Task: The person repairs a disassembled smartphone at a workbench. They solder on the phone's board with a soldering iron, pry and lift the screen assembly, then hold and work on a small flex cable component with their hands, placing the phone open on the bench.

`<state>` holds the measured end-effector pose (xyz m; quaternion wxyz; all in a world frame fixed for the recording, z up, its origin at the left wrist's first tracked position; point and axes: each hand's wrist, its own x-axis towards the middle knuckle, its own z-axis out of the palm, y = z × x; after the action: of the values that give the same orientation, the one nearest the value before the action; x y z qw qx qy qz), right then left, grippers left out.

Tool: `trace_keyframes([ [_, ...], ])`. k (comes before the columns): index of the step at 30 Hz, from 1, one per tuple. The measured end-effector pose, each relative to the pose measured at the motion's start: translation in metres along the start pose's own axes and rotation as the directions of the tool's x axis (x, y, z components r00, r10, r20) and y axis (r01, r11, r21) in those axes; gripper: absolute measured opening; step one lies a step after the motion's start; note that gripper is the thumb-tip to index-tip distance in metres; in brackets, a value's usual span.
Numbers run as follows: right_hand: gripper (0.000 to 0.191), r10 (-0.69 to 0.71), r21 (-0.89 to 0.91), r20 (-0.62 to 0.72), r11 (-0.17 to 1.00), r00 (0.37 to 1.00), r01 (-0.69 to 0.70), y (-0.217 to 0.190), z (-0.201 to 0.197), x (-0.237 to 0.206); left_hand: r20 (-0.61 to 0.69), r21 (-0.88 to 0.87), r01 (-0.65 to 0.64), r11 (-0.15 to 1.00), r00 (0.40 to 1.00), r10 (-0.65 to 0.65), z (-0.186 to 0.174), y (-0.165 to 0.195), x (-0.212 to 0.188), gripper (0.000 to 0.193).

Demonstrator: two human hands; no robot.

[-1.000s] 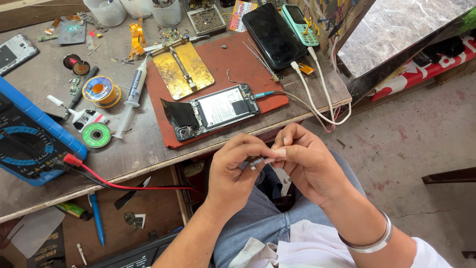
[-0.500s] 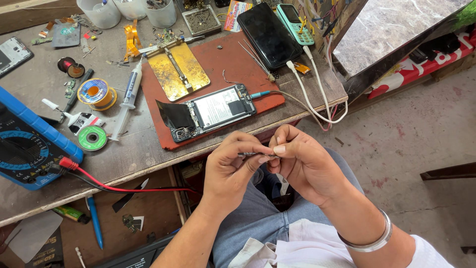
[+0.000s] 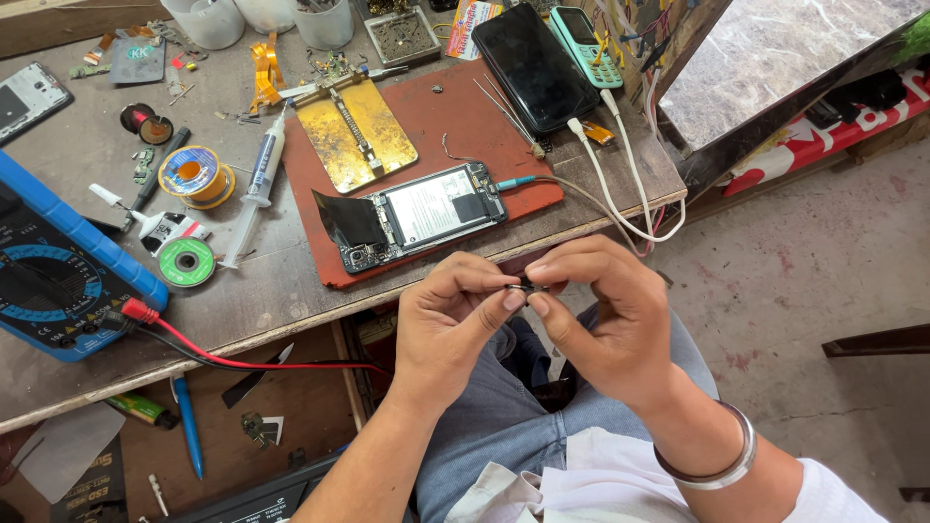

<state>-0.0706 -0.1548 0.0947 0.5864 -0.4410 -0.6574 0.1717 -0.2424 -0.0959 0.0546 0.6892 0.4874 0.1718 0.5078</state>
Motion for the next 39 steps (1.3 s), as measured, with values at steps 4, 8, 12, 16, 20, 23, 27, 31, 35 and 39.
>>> trace_keyframes([
  [4,0.023,-0.042,-0.002,-0.037,0.999,0.998,0.042,-0.001,0.005,0.0,0.023,0.021,-0.043,0.999,0.999,0.042,-0.001,-0.001,0.001,0.01],
  [8,0.021,0.067,0.109,-0.028,0.992,0.997,-0.064,-0.001,0.003,-0.003,0.028,0.068,-0.044,0.997,0.999,0.042,0.0,-0.001,0.0,0.009],
  [12,0.023,0.082,0.099,-0.029,0.992,0.996,-0.079,0.002,0.003,-0.004,0.024,0.057,-0.03,0.998,0.999,0.029,0.001,0.0,-0.001,0.009],
  [16,0.025,0.048,0.081,-0.05,0.996,0.998,-0.043,0.005,0.004,-0.005,0.035,0.099,-0.031,0.995,0.999,0.027,0.004,0.004,0.0,0.008],
  [20,0.03,0.157,0.135,-0.07,0.98,0.985,-0.147,0.005,0.005,-0.008,0.066,0.223,-0.06,0.973,0.997,0.047,0.006,0.009,-0.001,0.01],
  [23,0.032,0.35,0.277,-0.021,0.902,0.937,-0.331,0.007,0.004,-0.009,0.062,0.293,-0.112,0.949,0.993,0.098,0.009,0.012,-0.001,0.011],
  [27,0.033,0.488,0.476,0.115,0.737,0.865,-0.479,0.015,-0.004,-0.003,0.081,0.34,-0.104,0.935,0.993,0.081,0.01,0.014,0.0,0.012],
  [31,0.035,0.512,0.591,0.194,0.619,0.837,-0.516,0.02,-0.007,-0.003,0.078,0.316,-0.096,0.944,0.994,0.075,0.009,0.011,-0.001,0.012],
  [35,0.039,0.571,0.686,0.27,0.45,0.775,-0.571,0.021,-0.009,-0.003,0.06,0.197,-0.062,0.978,0.997,0.051,0.007,0.007,-0.001,0.01],
  [39,0.037,0.577,0.692,0.265,0.444,0.772,-0.569,0.02,-0.009,-0.002,0.053,0.174,-0.051,0.983,0.998,0.042,0.006,0.006,-0.001,0.01],
])
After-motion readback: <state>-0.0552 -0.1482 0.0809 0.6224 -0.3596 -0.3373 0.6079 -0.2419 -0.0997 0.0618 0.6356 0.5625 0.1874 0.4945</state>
